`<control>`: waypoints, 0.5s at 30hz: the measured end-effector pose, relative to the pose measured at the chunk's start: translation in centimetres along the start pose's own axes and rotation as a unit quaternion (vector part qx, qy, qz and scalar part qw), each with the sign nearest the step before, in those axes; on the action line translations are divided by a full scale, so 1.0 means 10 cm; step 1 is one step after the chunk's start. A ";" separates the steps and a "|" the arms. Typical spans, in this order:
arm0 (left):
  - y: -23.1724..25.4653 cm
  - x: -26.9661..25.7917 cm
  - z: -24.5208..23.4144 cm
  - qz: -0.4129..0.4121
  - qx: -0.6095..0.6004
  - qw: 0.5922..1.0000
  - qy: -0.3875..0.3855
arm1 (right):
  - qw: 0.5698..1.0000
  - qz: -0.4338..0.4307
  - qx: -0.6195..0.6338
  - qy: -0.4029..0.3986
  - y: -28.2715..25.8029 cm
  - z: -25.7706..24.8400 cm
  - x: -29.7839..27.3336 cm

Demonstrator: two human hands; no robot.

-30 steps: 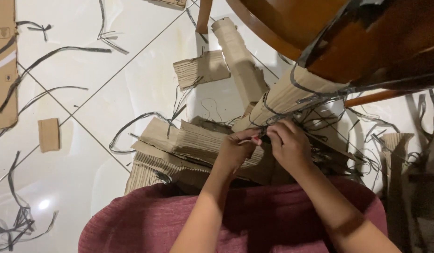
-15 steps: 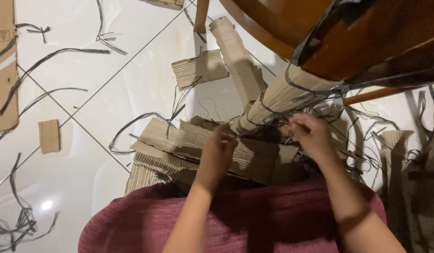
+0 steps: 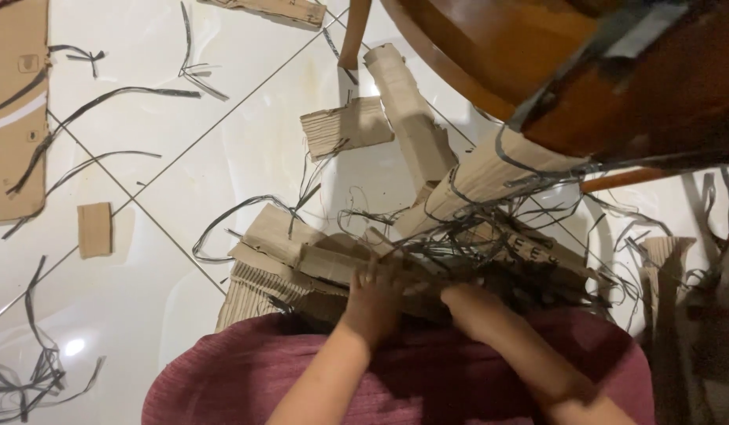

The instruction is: Wrapping the legs of a wooden chair with corrugated cardboard and securing them with plastic ties for protection.

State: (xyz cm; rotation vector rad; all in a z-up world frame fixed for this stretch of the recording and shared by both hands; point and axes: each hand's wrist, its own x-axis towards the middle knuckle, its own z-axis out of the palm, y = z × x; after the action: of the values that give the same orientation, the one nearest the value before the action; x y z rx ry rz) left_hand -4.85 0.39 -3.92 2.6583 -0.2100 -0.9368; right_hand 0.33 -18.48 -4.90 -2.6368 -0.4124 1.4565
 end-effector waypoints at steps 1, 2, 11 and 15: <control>-0.05 0.18 0.49 -0.015 0.048 0.995 0.086 | 0.996 -0.029 -0.082 -0.019 0.09 0.04 0.08; -0.15 0.27 0.98 -0.030 0.095 0.981 0.169 | 0.984 -0.058 -0.161 -0.039 0.17 0.09 0.15; 0.20 -0.06 0.01 -0.095 0.016 0.956 -0.279 | 0.967 0.132 0.103 0.193 0.03 -0.57 0.04; 0.20 -0.01 -0.02 -0.099 -0.011 0.964 -0.248 | 0.957 0.112 0.149 0.221 0.23 -0.64 0.20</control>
State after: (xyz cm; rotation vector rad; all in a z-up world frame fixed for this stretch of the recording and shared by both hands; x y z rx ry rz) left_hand -4.82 -1.39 -3.07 2.4077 -0.0427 -1.6514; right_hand 7.16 -19.88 -3.61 -2.7023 0.1431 0.8385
